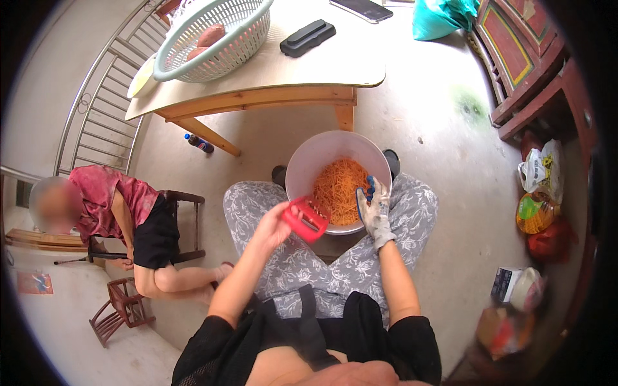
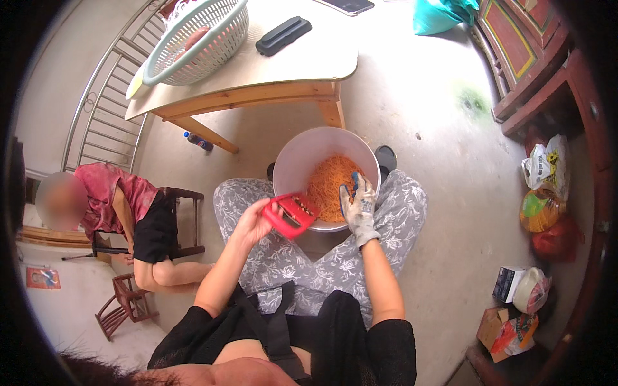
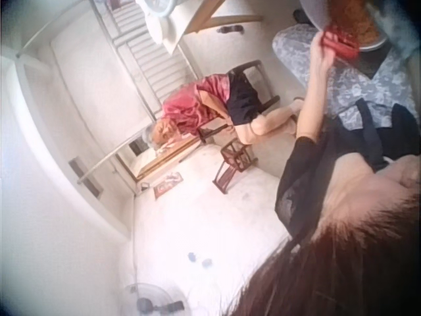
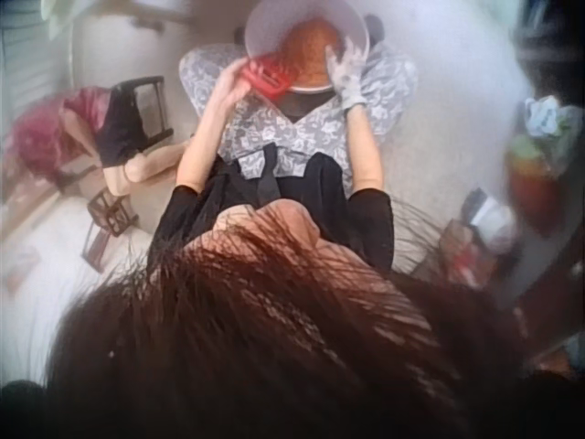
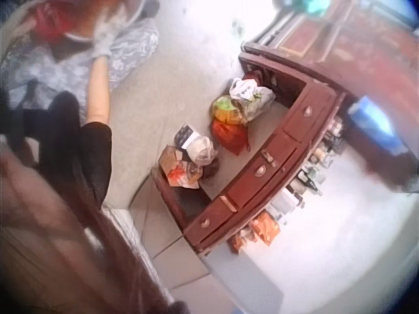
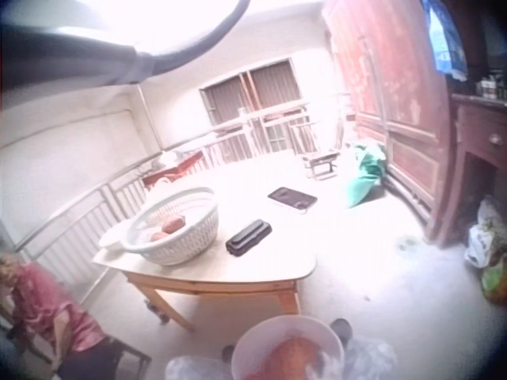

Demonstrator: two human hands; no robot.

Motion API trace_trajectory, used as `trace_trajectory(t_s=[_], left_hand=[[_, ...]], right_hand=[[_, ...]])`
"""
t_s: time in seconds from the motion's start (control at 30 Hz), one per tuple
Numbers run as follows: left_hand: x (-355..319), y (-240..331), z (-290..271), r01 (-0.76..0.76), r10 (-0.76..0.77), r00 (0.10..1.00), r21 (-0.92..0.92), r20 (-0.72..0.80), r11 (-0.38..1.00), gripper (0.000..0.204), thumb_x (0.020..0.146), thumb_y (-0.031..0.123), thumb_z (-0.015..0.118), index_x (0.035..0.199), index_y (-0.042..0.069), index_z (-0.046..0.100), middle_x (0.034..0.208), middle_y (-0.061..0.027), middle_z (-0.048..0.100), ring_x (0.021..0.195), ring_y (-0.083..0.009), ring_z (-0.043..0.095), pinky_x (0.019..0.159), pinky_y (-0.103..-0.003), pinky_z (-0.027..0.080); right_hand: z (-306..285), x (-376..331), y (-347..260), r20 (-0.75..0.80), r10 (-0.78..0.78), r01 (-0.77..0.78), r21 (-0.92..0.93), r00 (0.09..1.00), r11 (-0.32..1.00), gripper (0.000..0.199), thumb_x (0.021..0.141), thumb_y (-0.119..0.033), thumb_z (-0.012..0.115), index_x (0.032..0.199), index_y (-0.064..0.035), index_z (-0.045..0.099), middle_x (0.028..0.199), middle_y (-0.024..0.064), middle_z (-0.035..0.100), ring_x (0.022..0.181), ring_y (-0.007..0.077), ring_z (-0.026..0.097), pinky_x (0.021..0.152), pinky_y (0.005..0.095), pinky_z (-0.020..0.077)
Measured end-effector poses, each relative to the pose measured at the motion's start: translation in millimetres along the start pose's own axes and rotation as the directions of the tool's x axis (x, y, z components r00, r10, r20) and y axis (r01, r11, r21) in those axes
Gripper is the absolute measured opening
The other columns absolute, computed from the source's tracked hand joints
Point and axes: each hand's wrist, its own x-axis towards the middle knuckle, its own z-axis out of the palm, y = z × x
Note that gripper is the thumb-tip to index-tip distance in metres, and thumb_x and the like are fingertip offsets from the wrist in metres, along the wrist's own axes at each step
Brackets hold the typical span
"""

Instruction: The person shreds sweet potatoes using a red hand grater into a white bucket.

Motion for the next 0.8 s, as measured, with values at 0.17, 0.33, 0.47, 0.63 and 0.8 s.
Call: trace_trajectory(t_s=[0.17, 0.33, 0.47, 0.63, 0.8], left_hand=[[26, -13, 54, -0.145, 0.031, 0.974, 0.510, 0.225, 0.848, 0.034, 0.094, 0.017, 0.053, 0.119, -0.004, 0.044, 0.083, -0.0058, 0.060, 0.066, -0.0119, 0.057, 0.067, -0.028, 0.051], [12, -61, 72, -0.494, -0.147, 0.844, 0.641, 0.516, -0.587, 0.032, 0.085, 0.015, 0.050, 0.114, 0.002, 0.050, 0.085, -0.0265, 0.063, 0.080, -0.0408, 0.064, 0.073, -0.047, 0.050], [23, -51, 60, -0.592, -0.469, 0.804, 0.562, 0.365, -0.577, 0.028, 0.086, 0.019, 0.045, 0.097, 0.005, 0.067, 0.090, -0.0200, 0.067, 0.086, -0.0365, 0.064, 0.081, -0.046, 0.050], [-6, -3, 89, -0.582, -0.157, 0.813, 0.772, 0.561, -0.253, 0.029, 0.083, 0.020, 0.063, 0.109, 0.005, 0.066, 0.093, -0.0123, 0.070, 0.085, -0.0238, 0.066, 0.081, -0.033, 0.050], [-11, 31, 49, -0.356, 0.096, 0.924, 0.740, 0.371, 0.571, 0.039, 0.091, 0.017, 0.058, 0.126, 0.000, 0.053, 0.071, 0.0026, 0.053, 0.051, -0.0008, 0.037, 0.046, -0.017, 0.030]], right_hand=[[2, 6, 5, -0.056, -0.018, 0.019, 0.016, 0.998, 1.000, 0.048, 0.088, -0.028, 0.061, 0.126, -0.0006, 0.047, 0.118, 0.0224, 0.054, 0.101, 0.0359, 0.056, 0.087, 0.0432, 0.0466], [9, 5, 26, -0.144, -0.005, 0.025, 0.140, 0.990, 0.990, 0.043, 0.089, -0.021, 0.061, 0.123, 0.0015, 0.047, 0.112, 0.0233, 0.056, 0.102, 0.0345, 0.058, 0.084, 0.0408, 0.0491], [3, 8, 23, -0.133, 0.050, -0.034, 0.123, 0.990, 0.992, 0.045, 0.090, -0.022, 0.061, 0.126, -0.0001, 0.046, 0.114, 0.0221, 0.055, 0.105, 0.0353, 0.056, 0.090, 0.0429, 0.0456], [-1, 8, 24, -0.103, 0.145, -0.123, 0.196, 0.984, 0.973, 0.045, 0.091, -0.024, 0.059, 0.126, 0.0005, 0.046, 0.119, 0.0218, 0.053, 0.108, 0.0338, 0.055, 0.092, 0.0429, 0.0450], [-2, 10, 13, -0.052, 0.213, -0.193, 0.263, 0.976, 0.945, 0.046, 0.092, -0.027, 0.058, 0.127, 0.0004, 0.045, 0.121, 0.0201, 0.053, 0.111, 0.0314, 0.054, 0.094, 0.0400, 0.0449]])
